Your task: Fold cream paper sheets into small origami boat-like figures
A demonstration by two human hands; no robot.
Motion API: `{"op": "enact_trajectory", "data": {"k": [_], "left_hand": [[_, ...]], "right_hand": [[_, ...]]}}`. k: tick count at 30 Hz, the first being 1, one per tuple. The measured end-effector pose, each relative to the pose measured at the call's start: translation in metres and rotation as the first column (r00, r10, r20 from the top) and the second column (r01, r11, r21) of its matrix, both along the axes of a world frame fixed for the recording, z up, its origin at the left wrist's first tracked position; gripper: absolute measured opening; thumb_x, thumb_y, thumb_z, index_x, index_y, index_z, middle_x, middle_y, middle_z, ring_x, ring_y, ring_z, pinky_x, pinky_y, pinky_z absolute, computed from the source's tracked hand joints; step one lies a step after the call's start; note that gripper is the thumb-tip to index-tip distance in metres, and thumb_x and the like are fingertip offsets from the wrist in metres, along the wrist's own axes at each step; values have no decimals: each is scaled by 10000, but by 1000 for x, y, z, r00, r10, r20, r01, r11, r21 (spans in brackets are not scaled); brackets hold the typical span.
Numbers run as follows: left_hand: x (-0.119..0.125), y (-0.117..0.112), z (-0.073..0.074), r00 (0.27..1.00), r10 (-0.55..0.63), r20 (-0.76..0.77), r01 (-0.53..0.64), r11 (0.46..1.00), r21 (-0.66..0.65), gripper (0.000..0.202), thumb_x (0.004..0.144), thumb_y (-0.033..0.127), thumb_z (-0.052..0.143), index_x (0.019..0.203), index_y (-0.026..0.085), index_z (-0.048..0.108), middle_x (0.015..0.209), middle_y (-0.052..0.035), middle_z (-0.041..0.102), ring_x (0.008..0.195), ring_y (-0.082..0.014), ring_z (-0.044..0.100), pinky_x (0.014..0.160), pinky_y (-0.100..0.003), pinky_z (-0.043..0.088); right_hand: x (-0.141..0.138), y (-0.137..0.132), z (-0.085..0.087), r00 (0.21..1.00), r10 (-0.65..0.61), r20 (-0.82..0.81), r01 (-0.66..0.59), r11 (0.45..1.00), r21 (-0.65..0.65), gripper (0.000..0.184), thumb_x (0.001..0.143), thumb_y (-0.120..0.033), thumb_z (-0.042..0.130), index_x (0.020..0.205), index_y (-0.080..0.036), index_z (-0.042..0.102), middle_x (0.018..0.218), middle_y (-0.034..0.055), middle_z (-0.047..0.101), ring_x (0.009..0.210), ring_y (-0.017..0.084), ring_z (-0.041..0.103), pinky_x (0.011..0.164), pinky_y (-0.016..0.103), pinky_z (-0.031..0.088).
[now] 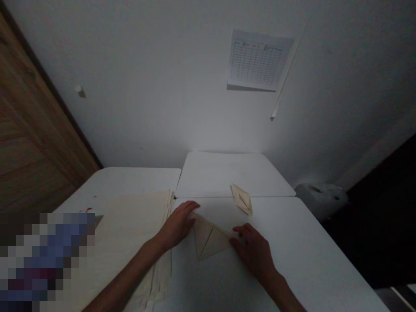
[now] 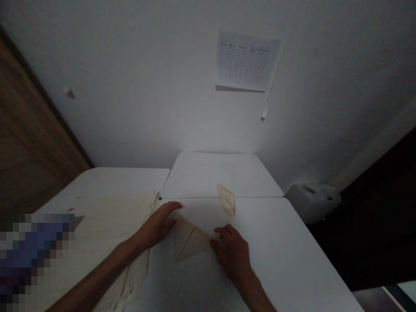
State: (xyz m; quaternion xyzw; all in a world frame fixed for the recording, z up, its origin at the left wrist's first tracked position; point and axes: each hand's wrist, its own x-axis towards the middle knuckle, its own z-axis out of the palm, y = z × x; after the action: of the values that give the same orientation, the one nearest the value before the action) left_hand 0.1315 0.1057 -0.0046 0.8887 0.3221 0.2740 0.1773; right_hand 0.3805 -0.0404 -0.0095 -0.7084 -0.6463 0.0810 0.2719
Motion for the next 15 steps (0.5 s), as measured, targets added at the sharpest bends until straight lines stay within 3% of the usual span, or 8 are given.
{"op": "enact_trajectory", "data": {"k": [4, 8, 15], "left_hand": [[2, 5, -3, 995, -92, -42, 90, 995, -38, 288, 772, 80, 525, 1026, 198, 593, 998, -43, 636, 960, -192, 585, 858, -333, 472], [1, -5, 0, 988, -139, -63, 135, 989, -53, 199, 732, 18, 524, 810, 183, 606, 836, -18, 610, 851, -172, 574, 764, -285, 459], [-5, -21, 3, 977, -188, -104, 187, 982, -24, 281, 676, -66, 477, 771, 170, 596, 856, -34, 582, 883, -177, 536, 767, -280, 432]], "right_hand": [[2, 7, 4, 998, 59, 4, -59, 997, -47, 167, 875, -318, 552, 948, -268, 694, 902, 7, 639, 846, 157, 617, 750, 245, 451], [10, 12, 1, 992, 130, -2, -130, 991, -34, 163, 875, -263, 553, 926, -284, 706, 914, 4, 648, 849, 157, 611, 759, 247, 450], [17, 16, -9, 953, 298, 63, -301, 952, 54, 325, 761, -19, 540, 916, -254, 703, 928, 11, 651, 855, 148, 597, 766, 242, 452]]}}
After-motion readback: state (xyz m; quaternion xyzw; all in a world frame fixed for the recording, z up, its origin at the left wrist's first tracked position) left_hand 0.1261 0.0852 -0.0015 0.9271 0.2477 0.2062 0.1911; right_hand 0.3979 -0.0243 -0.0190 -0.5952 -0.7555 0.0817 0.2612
